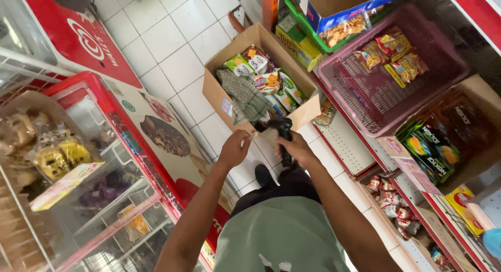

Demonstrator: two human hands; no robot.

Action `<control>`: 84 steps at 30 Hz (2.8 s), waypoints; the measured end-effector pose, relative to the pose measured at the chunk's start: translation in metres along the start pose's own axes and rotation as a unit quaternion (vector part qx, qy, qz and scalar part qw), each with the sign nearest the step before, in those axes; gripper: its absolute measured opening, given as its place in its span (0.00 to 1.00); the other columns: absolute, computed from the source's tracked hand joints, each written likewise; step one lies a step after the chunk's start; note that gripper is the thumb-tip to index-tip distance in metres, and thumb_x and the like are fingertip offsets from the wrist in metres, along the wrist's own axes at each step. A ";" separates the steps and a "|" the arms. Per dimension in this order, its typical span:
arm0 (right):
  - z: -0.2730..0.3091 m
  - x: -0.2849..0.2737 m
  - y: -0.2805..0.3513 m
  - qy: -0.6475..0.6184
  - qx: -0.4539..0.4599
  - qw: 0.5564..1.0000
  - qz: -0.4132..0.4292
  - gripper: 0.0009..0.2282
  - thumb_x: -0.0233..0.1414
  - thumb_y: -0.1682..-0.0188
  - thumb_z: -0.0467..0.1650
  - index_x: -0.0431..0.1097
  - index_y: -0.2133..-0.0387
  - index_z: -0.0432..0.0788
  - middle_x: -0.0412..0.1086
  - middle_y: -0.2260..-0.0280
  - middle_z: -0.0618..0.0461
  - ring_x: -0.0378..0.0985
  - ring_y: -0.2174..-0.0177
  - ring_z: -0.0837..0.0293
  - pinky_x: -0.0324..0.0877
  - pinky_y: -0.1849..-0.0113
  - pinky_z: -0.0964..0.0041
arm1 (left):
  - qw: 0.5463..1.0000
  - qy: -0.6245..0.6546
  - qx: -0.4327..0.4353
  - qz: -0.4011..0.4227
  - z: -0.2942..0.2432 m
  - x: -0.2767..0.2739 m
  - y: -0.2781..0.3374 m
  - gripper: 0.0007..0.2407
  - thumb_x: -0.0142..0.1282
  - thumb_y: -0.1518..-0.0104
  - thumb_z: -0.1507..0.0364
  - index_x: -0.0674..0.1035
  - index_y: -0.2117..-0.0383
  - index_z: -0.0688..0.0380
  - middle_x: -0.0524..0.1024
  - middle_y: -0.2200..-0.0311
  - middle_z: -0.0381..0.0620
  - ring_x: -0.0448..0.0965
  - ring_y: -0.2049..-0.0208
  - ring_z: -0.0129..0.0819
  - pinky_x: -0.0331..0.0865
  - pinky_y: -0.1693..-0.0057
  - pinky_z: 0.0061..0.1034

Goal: The person opens a commercial refrigerator and uses a handheld barcode scanner to scan small cartons of beverages before placing them on the shelf. They then move to a cardboard box of snacks, scan each item, and place them on a nearby shelf.

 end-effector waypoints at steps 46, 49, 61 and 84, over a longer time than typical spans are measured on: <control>0.106 0.182 -0.228 0.200 0.045 0.735 -0.646 0.33 0.58 0.58 0.51 0.66 0.45 0.44 0.61 0.42 0.36 0.63 0.42 0.38 0.40 0.44 0.15 | 0.401 -0.374 0.492 0.676 0.160 0.022 -0.387 0.37 0.77 0.65 0.55 0.74 0.44 0.47 0.55 0.33 0.49 0.41 0.27 0.52 0.30 0.35 0.79; 0.110 0.195 -0.242 0.194 0.138 0.727 -0.644 0.38 0.57 0.64 0.57 0.67 0.45 0.46 0.52 0.36 0.32 0.57 0.38 0.37 0.35 0.49 0.09 | 0.435 -0.322 0.576 0.613 0.157 0.050 -0.399 0.32 0.73 0.61 0.66 0.77 0.43 0.47 0.68 0.41 0.46 0.56 0.32 0.51 0.29 0.39 0.86; 0.084 0.229 -0.268 0.074 0.192 0.714 -0.669 0.46 0.57 0.68 0.61 0.66 0.42 0.43 0.36 0.30 0.32 0.50 0.37 0.28 0.49 0.48 0.16 | 0.464 -0.226 0.575 0.635 0.156 0.059 -0.373 0.12 0.67 0.61 0.75 0.85 0.70 0.38 0.77 0.63 0.28 0.72 0.46 0.35 0.29 0.43 0.90; -0.023 0.181 -0.106 -0.044 0.169 0.559 -0.811 0.43 0.68 0.64 0.38 0.53 0.34 0.44 0.37 0.32 0.27 0.40 0.34 0.26 0.53 0.40 0.34 | 0.503 -0.103 0.570 0.641 0.044 0.161 -0.199 0.06 0.70 0.59 0.72 0.85 0.77 0.44 0.81 0.69 0.34 0.78 0.54 0.38 0.21 0.36 0.80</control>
Point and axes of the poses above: each hand's wrist, its own y-axis away from the middle knuckle, its own x-axis out of the palm, z = x × y, the point moved 7 cm from there along -y, towards the middle knuckle
